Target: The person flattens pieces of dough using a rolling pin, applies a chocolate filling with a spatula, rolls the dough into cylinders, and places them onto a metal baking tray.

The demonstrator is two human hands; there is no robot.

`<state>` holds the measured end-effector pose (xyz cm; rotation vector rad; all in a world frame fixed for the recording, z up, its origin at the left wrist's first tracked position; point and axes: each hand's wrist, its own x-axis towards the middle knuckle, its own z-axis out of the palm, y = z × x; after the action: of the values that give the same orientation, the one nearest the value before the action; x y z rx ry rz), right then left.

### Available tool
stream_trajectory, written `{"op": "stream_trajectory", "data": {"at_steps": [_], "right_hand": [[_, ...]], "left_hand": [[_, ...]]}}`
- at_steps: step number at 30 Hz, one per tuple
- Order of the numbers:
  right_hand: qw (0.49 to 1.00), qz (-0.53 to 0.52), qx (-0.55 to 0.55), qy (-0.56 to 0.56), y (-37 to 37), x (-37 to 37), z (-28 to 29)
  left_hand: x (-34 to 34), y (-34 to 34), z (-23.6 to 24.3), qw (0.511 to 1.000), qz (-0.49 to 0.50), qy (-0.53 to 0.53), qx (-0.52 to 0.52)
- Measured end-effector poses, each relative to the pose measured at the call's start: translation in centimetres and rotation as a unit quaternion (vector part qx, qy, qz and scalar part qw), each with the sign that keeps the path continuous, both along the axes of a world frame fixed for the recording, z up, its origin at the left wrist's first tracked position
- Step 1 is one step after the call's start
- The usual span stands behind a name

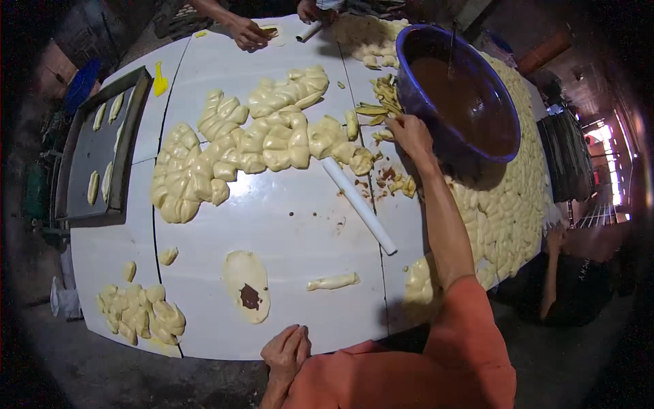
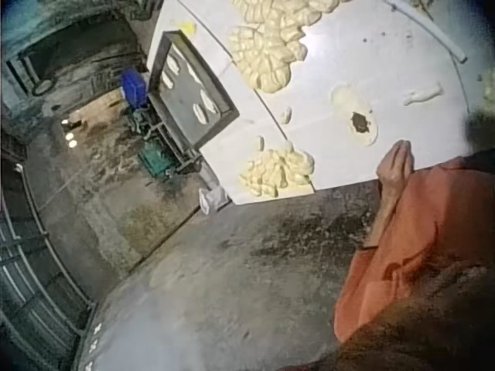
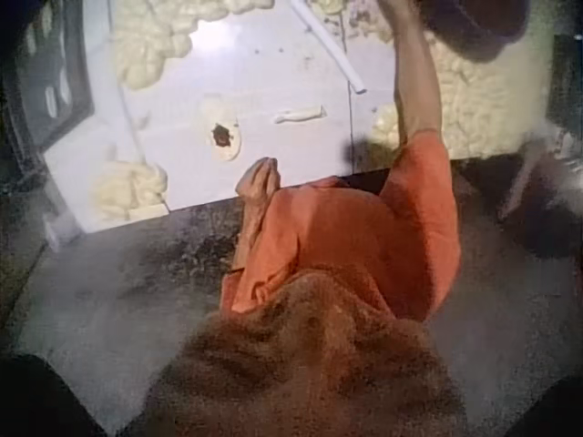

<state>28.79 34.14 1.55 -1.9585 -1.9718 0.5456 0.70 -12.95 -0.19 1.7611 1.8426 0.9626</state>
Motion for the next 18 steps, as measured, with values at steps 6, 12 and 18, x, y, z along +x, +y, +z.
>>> {"op": "stream_trajectory", "data": {"at_steps": [6,12,18], "right_hand": [[0.989,-0.073,0.035,-0.125,1.9,-3.5,-0.2],[0.988,-0.069,-0.024,-0.135,3.7,-1.7,-0.1],[0.979,0.024,0.073,-0.187,4.0,-2.6,0.3]], "left_hand": [[0.1,-0.3,-1.1,1.000,0.004,0.024,0.003],[0.1,-0.2,-0.8,1.000,0.010,-0.003,-0.003],[-0.5,0.0,-0.8,0.998,-0.038,0.042,0.026]]}}
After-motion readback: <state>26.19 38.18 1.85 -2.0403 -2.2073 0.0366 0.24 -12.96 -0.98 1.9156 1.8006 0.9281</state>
